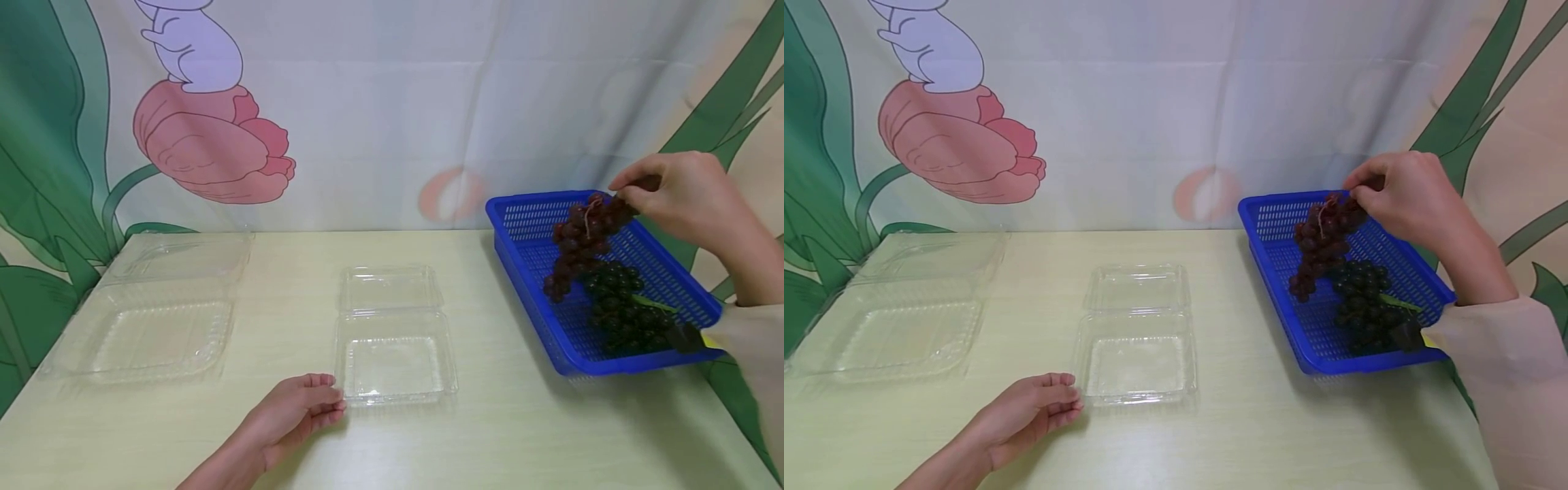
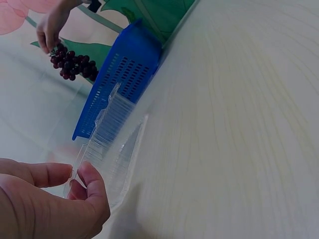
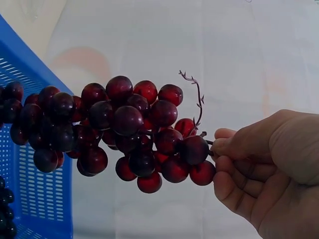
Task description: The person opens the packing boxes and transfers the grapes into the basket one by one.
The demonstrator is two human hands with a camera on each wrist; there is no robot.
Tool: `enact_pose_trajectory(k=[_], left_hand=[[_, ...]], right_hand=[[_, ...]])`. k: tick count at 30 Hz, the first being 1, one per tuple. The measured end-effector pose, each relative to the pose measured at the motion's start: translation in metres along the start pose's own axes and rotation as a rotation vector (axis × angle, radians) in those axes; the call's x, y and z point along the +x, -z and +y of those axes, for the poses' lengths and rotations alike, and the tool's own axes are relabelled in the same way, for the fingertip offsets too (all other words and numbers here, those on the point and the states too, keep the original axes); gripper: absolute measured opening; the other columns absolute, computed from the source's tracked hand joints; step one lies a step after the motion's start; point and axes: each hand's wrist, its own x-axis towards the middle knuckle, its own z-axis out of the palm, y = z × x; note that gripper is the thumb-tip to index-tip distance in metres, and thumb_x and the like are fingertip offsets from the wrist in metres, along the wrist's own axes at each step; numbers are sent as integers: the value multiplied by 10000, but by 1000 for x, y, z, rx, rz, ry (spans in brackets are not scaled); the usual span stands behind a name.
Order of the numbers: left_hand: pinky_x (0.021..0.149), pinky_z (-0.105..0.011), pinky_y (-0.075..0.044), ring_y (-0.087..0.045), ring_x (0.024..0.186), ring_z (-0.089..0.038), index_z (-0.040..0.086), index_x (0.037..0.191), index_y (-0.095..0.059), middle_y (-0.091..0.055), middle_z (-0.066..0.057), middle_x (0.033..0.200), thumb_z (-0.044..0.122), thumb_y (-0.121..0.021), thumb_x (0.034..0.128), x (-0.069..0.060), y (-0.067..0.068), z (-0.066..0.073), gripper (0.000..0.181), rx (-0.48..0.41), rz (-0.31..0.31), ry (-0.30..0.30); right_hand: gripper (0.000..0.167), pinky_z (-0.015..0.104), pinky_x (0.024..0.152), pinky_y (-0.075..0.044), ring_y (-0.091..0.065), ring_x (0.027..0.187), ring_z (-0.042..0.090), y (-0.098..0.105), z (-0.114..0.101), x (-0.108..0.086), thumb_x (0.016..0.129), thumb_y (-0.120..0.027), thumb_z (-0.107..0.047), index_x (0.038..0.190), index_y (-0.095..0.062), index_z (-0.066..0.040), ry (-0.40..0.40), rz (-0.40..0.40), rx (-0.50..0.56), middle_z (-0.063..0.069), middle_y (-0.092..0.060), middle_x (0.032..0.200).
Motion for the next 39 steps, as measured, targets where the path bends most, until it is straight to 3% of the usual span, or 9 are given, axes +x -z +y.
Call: enact_pose_trajectory(k=[13, 28, 39], left_hand=[[833, -254, -571, -632, 904, -191, -120, 1229, -443, -608, -117, 975, 2, -609, 985, 1, 0, -1, 319, -11, -5, 7], [834, -256, -573, -636, 897, -186, -120, 1226, -443, -609, -111, 963, -3, -612, 985, 0, 0, -1, 316, -19, -2, 5], [835, -258, -571, -633, 899, -191, -125, 1224, -446, -605, -116, 965, -8, -606, 986, -1, 0, -1, 310, -21, 4, 2]], right_hand=[[226, 320, 446, -287, -411, 477, 232, -9, 7, 8, 1032, -565, -76, 1108, -751, 27, -58, -71, 48, 280, -713, 1055], [232, 319, 454, -281, -376, 457, 221, -17, 15, 20, 1026, -574, -86, 1112, -755, 29, -71, -95, 62, 277, -717, 1063], [235, 305, 412, -250, -330, 423, 198, -16, 18, 26, 1030, -574, -95, 1131, -753, 20, -81, -124, 88, 240, -728, 981]])
